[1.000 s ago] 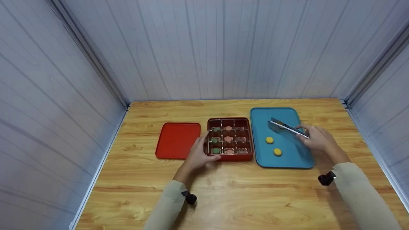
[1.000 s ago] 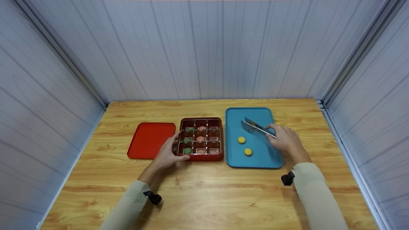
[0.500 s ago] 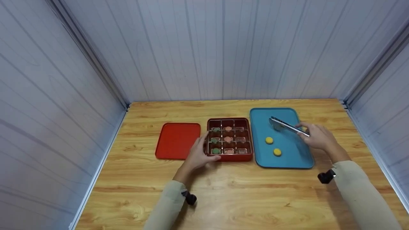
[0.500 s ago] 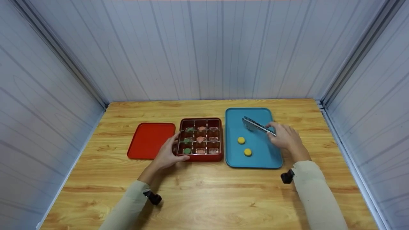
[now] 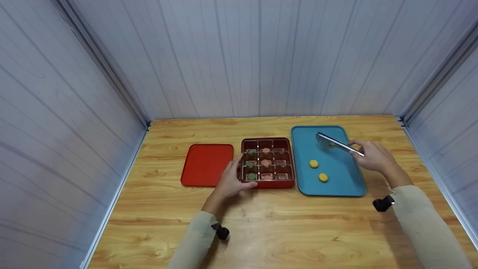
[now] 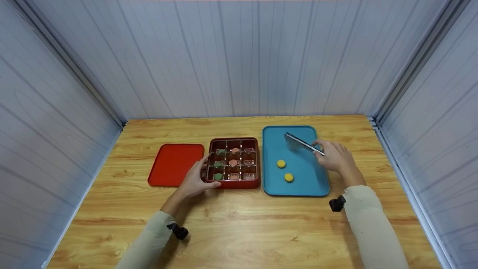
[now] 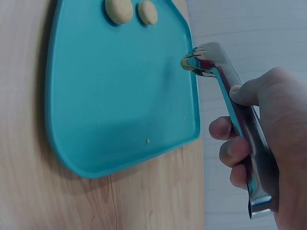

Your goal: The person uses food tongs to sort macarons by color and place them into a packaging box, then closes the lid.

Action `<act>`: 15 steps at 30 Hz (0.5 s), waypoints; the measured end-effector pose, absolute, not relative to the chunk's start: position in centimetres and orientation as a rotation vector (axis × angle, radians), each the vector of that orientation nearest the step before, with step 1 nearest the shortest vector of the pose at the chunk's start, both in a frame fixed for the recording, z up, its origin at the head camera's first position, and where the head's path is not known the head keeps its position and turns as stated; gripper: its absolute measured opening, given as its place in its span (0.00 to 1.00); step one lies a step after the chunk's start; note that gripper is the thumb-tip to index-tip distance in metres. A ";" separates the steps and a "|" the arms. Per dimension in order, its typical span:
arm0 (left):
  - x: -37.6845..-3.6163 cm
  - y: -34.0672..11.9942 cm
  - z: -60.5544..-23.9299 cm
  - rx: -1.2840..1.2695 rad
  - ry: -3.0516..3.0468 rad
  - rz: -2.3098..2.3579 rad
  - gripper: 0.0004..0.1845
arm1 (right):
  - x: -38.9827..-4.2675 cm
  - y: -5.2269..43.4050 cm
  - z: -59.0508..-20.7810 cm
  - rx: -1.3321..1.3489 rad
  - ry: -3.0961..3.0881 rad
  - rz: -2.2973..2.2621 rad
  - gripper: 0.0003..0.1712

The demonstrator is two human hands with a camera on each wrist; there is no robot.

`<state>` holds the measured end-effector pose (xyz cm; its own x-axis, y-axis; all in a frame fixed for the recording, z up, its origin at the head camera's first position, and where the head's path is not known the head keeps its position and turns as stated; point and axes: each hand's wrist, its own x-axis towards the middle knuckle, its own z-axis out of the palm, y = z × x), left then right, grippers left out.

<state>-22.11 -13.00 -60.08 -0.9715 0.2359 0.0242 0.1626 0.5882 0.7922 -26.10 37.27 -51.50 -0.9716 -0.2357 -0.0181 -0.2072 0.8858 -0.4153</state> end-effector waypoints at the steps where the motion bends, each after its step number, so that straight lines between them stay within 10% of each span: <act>1: -22.1 -13.0 -60.0 0.340 2.725 1.346 0.66 | -26.1 37.2 -51.4 -0.352 2.982 -0.649 0.22; 15: -22.3 -12.9 -59.8 0.310 2.732 1.325 0.68 | -26.8 34.4 -50.3 -0.353 2.974 -0.690 0.22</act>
